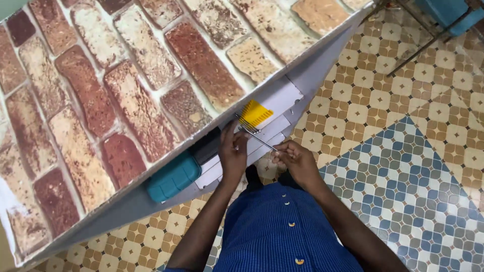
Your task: The person repeatedly picks up wrenches from the floor and uses them to tighten screws on a small white cabinet with a brick-patterned top. The person kneels to retrieve tools and stands to work on the cabinet.
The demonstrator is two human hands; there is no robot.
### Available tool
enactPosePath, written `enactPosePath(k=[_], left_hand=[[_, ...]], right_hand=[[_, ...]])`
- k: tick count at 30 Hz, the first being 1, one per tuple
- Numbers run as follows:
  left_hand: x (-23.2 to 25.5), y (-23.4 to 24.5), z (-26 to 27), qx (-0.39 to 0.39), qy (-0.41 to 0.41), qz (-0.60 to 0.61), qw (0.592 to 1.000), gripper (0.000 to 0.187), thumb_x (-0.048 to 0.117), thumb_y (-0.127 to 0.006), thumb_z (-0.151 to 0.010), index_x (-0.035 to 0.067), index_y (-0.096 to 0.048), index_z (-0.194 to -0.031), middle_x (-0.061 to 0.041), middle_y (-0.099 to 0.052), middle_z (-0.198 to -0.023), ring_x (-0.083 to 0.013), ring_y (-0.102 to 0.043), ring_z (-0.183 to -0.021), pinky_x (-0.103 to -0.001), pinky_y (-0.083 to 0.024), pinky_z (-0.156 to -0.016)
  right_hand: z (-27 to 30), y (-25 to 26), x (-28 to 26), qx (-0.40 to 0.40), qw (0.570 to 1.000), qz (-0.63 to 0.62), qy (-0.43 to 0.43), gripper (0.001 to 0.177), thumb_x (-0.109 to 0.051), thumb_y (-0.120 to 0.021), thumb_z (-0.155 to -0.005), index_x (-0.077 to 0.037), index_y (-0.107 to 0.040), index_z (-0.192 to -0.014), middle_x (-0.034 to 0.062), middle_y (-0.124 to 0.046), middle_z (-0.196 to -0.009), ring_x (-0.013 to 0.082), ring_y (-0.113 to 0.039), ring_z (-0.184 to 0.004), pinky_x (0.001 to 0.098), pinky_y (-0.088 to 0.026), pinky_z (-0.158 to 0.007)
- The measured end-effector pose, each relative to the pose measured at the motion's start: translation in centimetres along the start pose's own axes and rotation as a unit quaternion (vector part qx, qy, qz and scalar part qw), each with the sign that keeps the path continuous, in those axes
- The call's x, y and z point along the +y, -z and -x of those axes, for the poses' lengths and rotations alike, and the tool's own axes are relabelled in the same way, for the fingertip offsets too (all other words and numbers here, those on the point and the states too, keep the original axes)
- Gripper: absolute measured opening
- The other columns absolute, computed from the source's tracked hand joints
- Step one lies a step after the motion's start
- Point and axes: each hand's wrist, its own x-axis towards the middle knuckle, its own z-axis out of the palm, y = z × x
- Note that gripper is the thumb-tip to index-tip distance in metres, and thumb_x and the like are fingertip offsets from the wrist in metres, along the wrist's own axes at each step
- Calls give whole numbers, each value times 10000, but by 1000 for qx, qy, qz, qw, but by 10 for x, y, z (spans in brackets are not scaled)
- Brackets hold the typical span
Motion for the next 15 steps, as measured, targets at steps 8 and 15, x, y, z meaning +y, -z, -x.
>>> enactPosePath(k=[8, 15], left_hand=[[-23, 18, -23, -65, 11, -79, 995, 314, 75, -642, -979, 52, -680, -1290, -139, -734, -1103, -201, -742, -963, -323, -579, -832], [-33, 21, -35, -98, -10, -129, 987, 247, 137, -651, -993, 60, -718, -1217, -158, -774, -1042, -264, -755, -953, -359, -574, -853]], right_hand=[[-19, -4, 24, -21, 999, 26, -32, 177, -70, -596, -988, 30, -654, -1122, 103, -753, -996, 145, -749, -893, 289, -625, -811], [-29, -8, 36, 4, 996, 55, -65, 154, -78, -586, -1020, 35, -640, -1108, 119, -759, -932, 154, -766, -823, 284, -597, -724]])
